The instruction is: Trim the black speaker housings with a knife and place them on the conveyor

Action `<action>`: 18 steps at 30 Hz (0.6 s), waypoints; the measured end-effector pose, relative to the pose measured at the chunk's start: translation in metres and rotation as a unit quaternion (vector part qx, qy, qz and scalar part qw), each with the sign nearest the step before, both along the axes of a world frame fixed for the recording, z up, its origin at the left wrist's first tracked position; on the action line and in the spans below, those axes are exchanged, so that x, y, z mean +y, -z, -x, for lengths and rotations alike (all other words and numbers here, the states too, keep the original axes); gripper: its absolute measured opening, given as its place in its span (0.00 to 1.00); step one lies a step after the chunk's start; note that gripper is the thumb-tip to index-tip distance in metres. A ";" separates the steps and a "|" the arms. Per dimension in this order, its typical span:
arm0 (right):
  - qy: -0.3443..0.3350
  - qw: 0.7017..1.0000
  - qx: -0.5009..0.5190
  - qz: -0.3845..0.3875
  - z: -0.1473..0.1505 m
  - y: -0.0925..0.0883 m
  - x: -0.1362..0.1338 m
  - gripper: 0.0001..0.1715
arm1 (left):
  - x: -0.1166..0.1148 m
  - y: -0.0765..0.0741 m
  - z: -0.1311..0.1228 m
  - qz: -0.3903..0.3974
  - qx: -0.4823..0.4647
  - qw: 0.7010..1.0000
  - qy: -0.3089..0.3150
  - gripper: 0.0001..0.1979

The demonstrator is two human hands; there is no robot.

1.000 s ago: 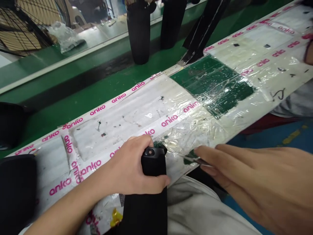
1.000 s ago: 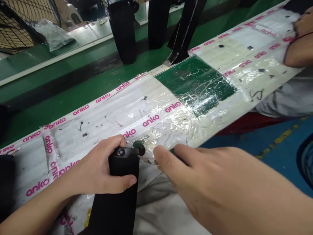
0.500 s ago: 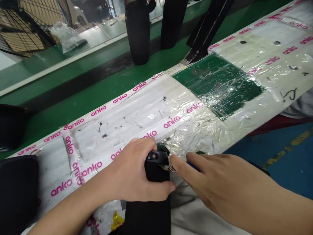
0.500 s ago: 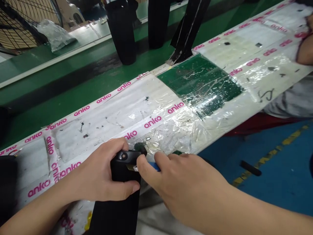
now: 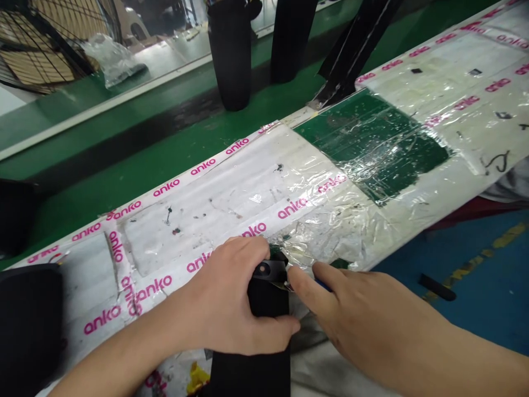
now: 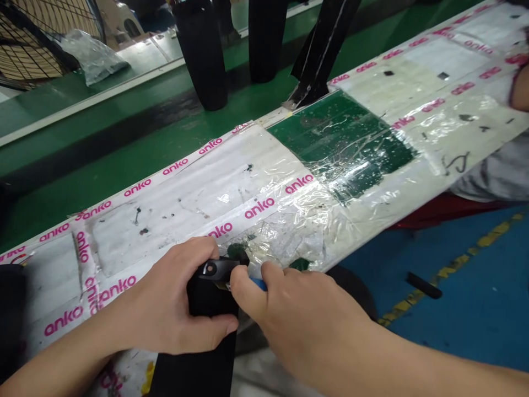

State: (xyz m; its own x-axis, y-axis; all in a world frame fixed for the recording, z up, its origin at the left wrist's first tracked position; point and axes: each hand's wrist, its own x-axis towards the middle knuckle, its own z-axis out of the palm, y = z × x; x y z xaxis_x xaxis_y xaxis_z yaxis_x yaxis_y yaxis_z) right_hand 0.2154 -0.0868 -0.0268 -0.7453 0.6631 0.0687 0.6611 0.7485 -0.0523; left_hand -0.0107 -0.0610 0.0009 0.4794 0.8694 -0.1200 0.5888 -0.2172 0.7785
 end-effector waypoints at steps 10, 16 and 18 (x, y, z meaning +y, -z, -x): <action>-0.040 0.972 -0.150 0.176 0.009 -0.052 0.035 0.22 | -0.003 -0.010 -0.003 0.030 0.089 0.996 -0.005 0.21; -0.034 0.999 -0.013 0.032 -0.036 -0.039 0.002 0.36 | -0.011 -0.028 0.003 -0.014 0.196 0.980 -0.021 0.19; 0.052 0.998 0.017 -0.012 -0.057 -0.029 -0.002 0.27 | -0.008 -0.032 0.011 -0.002 0.244 0.969 -0.049 0.20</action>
